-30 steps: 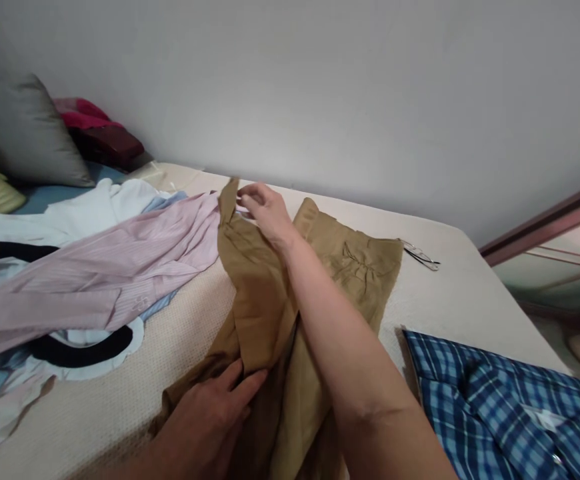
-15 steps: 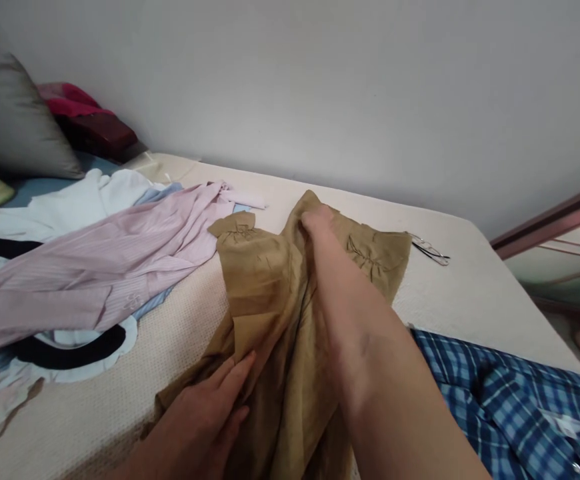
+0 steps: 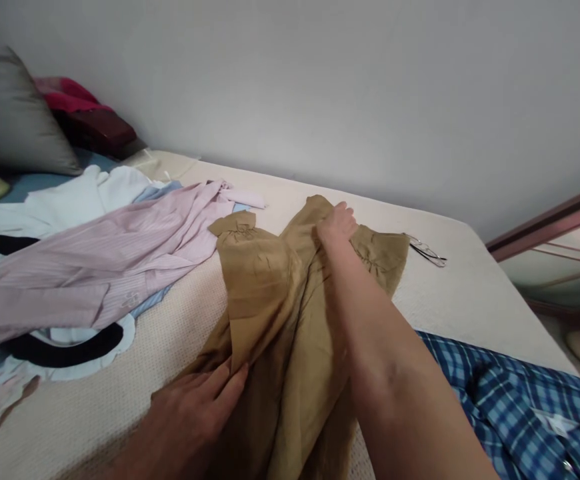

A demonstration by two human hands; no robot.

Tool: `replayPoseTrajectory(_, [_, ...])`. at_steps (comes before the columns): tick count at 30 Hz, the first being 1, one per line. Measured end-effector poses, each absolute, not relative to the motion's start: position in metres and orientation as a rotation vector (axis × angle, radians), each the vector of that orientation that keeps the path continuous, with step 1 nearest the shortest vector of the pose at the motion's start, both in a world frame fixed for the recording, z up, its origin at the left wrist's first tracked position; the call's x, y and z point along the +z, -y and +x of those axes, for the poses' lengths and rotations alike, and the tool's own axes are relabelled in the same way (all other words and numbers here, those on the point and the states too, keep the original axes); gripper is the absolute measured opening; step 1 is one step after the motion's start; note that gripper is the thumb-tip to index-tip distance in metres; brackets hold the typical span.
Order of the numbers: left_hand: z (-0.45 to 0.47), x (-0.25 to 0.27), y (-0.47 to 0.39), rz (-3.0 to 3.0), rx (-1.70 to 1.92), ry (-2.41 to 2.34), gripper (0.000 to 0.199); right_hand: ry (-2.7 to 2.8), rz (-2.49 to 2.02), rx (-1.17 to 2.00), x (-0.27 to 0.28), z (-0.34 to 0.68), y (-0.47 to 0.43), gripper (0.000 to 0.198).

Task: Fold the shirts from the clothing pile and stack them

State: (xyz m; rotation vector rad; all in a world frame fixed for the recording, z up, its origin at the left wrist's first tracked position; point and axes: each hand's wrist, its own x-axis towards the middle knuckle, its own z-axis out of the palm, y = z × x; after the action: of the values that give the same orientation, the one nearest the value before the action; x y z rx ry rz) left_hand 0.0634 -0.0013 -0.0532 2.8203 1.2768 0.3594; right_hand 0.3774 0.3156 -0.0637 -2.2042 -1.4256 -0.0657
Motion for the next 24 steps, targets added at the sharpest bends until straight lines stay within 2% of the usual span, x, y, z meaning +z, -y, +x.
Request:
replayPoseTrajectory(3, [0.063, -0.057, 0.003, 2.828, 0.301, -1.266, 0.052, 1.564, -2.252, -0.167, -0.068, 0.359, -0.314, 0.056])
replayPoseTrajectory(7, [0.067, -0.061, 0.007, 2.784, 0.192, -1.231, 0.056, 1.867, -2.284, 0.110, -0.085, 0.340, -0.309, 0.074])
replayPoseTrajectory(9, [0.070, -0.066, 0.010, 2.772, 0.170, -1.224, 0.055, 1.889, -2.340, 0.213, -0.082, 0.335, -0.308, 0.076])
replayPoseTrajectory(12, [0.072, -0.072, 0.011, 2.781, 0.193, -1.224, 0.050, 1.870, -2.326, 0.169, -0.056, 0.316, -0.305, 0.067])
replayPoseTrajectory(15, [0.072, -0.066, 0.008, 2.803, 0.192, -1.146, 0.048, 1.921, -2.086, 0.115, -0.030, 0.267, -0.292, 0.060])
replayPoseTrajectory(17, [0.072, -0.058, 0.006, 2.829, 0.158, -1.111, 0.046, 2.037, -1.945, 0.274, -0.026, 0.226, -0.280, 0.064])
replayPoseTrajectory(19, [0.076, -0.051, 0.007, 2.845, 0.116, -1.137, 0.045, 2.131, -1.900, 0.401, -0.032, 0.189, -0.268, 0.059])
replayPoseTrajectory(24, [0.091, -0.043, 0.019, 2.789, 0.014, -1.287, 0.059, 1.966, -2.018, 0.397, -0.029, 0.175, -0.251, 0.034])
